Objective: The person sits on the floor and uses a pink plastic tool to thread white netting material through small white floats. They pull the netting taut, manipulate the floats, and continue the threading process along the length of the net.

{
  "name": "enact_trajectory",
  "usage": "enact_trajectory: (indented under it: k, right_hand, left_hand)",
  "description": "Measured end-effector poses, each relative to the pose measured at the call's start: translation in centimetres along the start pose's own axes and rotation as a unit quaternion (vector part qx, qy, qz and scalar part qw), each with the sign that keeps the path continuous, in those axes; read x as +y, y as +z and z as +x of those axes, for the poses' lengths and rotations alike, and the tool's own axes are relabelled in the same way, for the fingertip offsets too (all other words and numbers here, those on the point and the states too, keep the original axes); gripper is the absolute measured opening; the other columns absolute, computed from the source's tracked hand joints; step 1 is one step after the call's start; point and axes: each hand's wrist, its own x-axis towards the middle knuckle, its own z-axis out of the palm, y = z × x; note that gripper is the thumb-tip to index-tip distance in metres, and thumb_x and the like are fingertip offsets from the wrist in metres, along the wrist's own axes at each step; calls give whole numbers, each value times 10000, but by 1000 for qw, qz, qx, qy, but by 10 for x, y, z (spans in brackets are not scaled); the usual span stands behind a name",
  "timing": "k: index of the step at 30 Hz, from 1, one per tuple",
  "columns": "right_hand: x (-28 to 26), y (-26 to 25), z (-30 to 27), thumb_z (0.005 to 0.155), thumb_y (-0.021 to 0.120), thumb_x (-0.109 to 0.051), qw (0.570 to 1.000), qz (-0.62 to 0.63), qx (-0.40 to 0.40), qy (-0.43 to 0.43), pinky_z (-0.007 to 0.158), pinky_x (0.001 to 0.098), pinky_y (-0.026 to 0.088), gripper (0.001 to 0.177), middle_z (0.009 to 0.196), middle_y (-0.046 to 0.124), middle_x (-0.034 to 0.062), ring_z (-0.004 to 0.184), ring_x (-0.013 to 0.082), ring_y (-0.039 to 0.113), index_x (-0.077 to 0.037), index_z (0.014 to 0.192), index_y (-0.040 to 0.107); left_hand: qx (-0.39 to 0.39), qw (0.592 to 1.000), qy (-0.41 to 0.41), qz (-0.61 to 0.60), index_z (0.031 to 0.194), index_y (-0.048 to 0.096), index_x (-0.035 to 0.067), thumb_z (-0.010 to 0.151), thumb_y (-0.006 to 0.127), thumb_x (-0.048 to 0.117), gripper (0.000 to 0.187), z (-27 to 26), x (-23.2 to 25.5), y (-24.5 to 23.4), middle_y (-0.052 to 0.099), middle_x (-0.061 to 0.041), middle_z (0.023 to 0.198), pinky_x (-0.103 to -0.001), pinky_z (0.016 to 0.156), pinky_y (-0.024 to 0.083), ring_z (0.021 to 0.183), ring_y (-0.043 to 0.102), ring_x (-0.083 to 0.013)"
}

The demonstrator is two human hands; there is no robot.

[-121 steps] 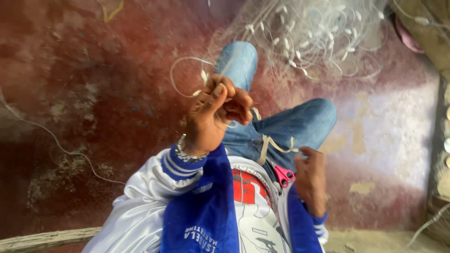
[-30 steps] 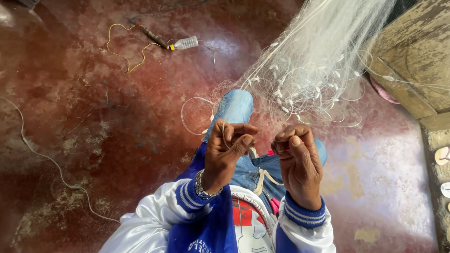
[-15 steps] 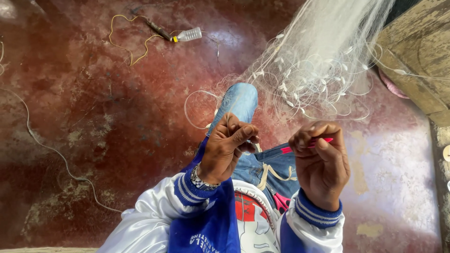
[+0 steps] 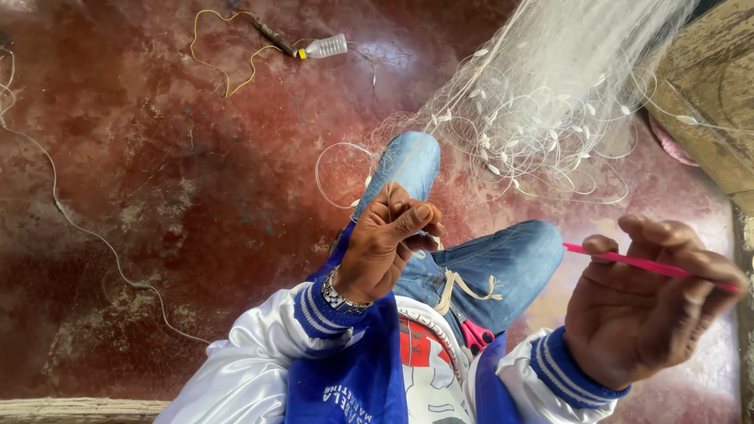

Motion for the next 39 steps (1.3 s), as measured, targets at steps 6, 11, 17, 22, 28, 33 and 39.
enact_trajectory:
  k: [6,11,17,22,28,33,39]
  right_hand:
    - [5,-24,-9,1090,325,-382,999,22,-31,-14,679,314,325,242,828,323,3,635,153,307,-313,1295,435]
    - [0,-21,-7,1084,322,-371,999,3,-41,-22,675,276,264,233,816,261,-17,659,123,222,-296,1279,424]
    - [-7,-18,-2,1026,385,-419,1000,1,-10,5,686,248,272,198,813,309,-53,669,100,251,-229,1055,431]
    - [-5,1,3,924,472,-466,998,-27,56,23,621,226,298,413,706,352,-43,589,89,292,-125,699,412]
    - [-3,43,-10,792,350,50,935,-349,-44,-54,553,176,369,284,1015,430,179,596,118,452,70,1029,504]
    - [11,61,-6,822,667,-79,865,-413,-278,-63,737,262,451,223,938,492,96,853,190,530,-82,1036,607]
    - [15,71,-4,835,626,-20,869,-397,-287,-73,721,258,449,89,869,567,70,810,173,543,-64,910,603]
  left_hand:
    - [-5,1000,-1,0,795,330,129,848,577,12,279,-1,-1,1,603,-105,796,-251,573,535,706,618,-169]
    - [-2,1000,-1,-3,791,332,132,847,572,6,277,-1,1,2,598,-104,794,-264,570,530,708,607,-166]
    - [1,1000,0,-7,789,332,132,847,568,2,275,-1,1,3,596,-106,792,-266,566,532,707,607,-170]
    - [9,1000,4,-4,787,323,135,838,580,3,293,-3,0,5,601,-101,794,-255,560,532,697,611,-166]
    - [-25,981,130,143,767,297,151,827,611,69,330,-9,-4,9,583,-114,750,-257,603,486,661,575,-170]
    - [-59,975,144,162,757,244,138,845,578,25,363,-13,-3,10,550,-97,740,-237,727,454,697,534,-141]
    - [-72,985,117,100,766,264,134,854,551,-8,332,-16,1,13,548,-139,754,-257,728,459,713,569,-189]
